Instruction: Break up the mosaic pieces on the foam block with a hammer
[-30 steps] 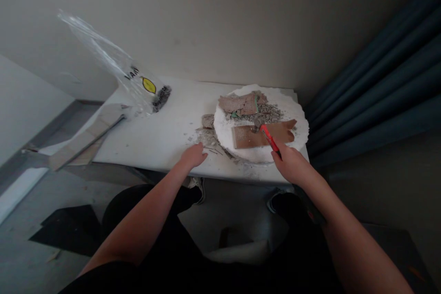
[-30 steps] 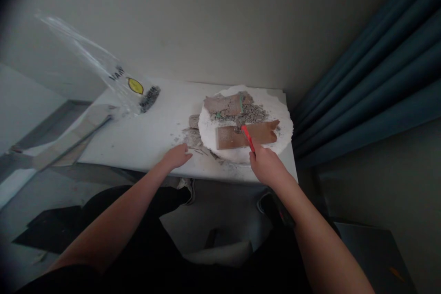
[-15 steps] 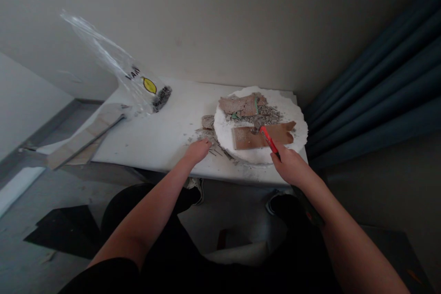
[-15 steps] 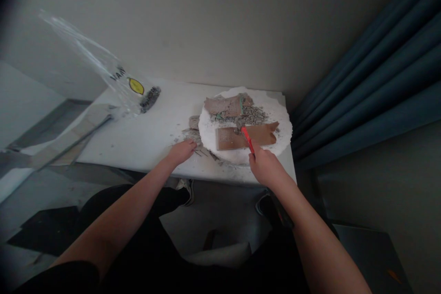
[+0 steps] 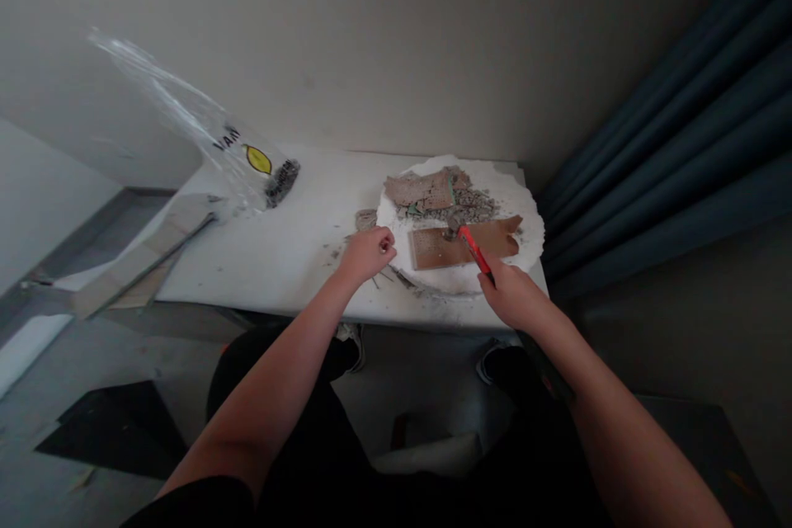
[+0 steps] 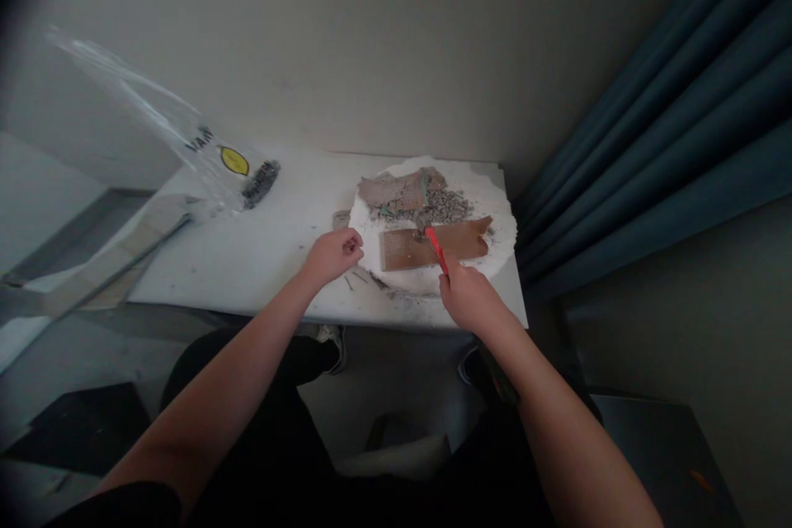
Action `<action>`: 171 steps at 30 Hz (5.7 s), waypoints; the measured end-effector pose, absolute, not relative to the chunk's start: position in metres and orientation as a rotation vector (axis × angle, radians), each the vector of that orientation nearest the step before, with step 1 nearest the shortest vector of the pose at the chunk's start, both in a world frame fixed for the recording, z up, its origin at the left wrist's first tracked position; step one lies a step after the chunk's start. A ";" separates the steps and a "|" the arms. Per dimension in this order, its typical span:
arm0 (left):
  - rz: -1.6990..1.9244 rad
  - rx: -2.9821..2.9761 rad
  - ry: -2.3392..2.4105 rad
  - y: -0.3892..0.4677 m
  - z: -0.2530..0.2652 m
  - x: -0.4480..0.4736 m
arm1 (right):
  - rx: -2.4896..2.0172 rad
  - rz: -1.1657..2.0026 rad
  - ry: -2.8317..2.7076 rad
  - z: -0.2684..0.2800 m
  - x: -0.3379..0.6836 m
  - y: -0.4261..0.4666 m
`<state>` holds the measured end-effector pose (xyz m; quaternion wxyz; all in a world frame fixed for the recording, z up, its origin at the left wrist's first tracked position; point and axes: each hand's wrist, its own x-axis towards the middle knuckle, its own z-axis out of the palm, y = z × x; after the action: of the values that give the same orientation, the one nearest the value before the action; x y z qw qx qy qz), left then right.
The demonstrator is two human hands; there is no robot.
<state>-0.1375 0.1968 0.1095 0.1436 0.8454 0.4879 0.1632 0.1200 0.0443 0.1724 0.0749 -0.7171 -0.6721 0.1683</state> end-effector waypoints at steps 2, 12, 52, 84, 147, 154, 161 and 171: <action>0.592 2.388 1.220 0.192 0.116 -0.115 | -2.142 0.518 -2.012 0.172 0.120 0.044; 0.508 2.258 0.802 0.197 0.101 -0.059 | -2.108 0.524 -2.027 0.170 0.123 0.044; 0.459 2.237 1.018 0.205 0.098 -0.068 | -2.132 0.520 -2.053 0.174 0.121 0.044; 0.460 2.413 1.027 0.194 0.099 -0.064 | -2.101 0.519 -2.104 0.204 0.101 0.017; -0.083 1.885 0.640 0.209 0.137 -0.108 | -2.131 0.437 -2.127 0.204 0.093 0.015; 0.190 1.958 0.840 0.215 0.127 -0.106 | -2.156 0.442 -2.136 0.204 0.097 0.016; 0.090 2.023 0.806 0.212 0.128 -0.104 | -2.133 0.446 -2.127 0.206 0.095 0.019; 0.272 2.186 1.013 0.209 0.118 -0.087 | -2.149 0.447 -2.136 0.203 0.091 0.019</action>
<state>-0.0872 0.2092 0.1183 0.3507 0.8444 0.3912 0.1049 0.0907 0.0193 0.2029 0.0394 -0.7010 -0.6970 0.1459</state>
